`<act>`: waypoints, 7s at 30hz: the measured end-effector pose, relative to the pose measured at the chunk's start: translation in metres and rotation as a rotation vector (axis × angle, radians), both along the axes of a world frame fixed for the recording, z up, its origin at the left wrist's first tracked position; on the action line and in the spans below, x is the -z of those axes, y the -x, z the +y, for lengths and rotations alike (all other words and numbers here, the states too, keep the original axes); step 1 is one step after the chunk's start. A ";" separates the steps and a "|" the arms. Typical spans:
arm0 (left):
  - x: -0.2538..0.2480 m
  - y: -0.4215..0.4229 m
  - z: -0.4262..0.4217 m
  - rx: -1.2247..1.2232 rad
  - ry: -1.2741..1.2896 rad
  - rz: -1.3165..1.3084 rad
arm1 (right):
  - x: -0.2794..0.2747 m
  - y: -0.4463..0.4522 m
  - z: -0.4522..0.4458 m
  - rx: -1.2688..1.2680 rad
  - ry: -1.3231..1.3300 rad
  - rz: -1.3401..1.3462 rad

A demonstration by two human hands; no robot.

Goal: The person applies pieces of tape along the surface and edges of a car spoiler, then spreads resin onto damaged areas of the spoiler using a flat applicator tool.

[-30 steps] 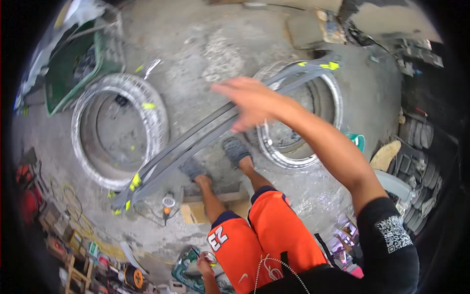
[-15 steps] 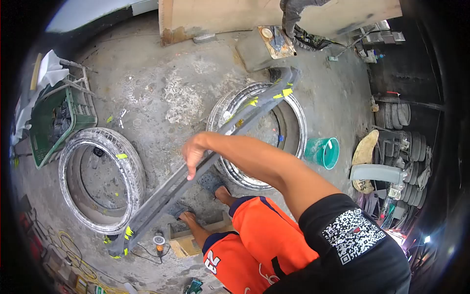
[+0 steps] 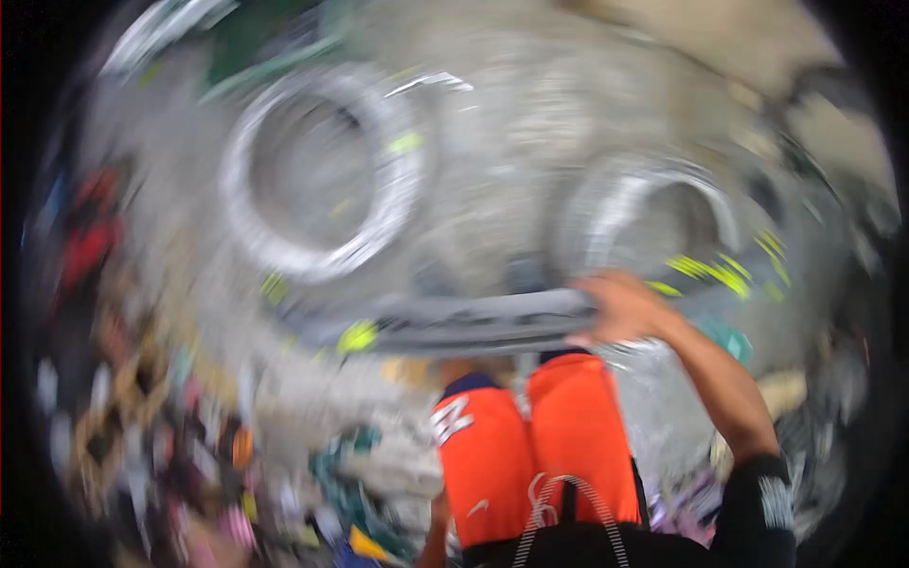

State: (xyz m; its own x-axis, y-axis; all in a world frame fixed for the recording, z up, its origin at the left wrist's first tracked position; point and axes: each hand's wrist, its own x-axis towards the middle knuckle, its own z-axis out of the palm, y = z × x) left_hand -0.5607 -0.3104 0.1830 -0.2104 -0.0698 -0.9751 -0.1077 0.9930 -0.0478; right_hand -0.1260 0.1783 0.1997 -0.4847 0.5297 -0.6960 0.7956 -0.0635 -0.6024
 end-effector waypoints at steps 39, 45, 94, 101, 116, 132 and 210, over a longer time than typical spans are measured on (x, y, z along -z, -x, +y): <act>-0.010 0.053 -0.063 0.532 -0.018 -0.076 | 0.204 0.029 -0.255 0.249 -0.527 -0.126; -0.008 0.031 -0.030 0.253 0.138 0.058 | 0.246 0.037 -0.272 0.357 -0.166 -0.137; 0.204 0.142 -0.124 -0.478 0.201 0.959 | 0.238 -0.368 -0.067 0.431 -0.258 -0.779; 0.264 0.181 -0.174 -0.405 0.152 0.895 | 0.143 -0.270 -0.040 0.473 -0.381 -0.780; 0.338 0.200 -0.199 0.093 0.059 0.640 | 0.053 0.045 -0.063 0.405 -0.386 -0.521; 0.046 0.519 0.004 0.152 -0.819 1.006 | 0.067 0.267 -0.060 0.428 -0.606 -0.409; 0.249 0.758 0.472 1.527 -1.371 0.930 | 0.473 0.383 -0.346 0.658 -0.398 -0.456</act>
State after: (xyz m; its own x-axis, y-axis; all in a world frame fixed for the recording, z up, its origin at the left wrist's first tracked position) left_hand -1.3189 0.1612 -0.0661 0.2834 0.9546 0.0921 0.9489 -0.2931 0.1171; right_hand -0.5091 -0.1672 -0.2731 0.2813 0.8467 -0.4516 0.8395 -0.4452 -0.3117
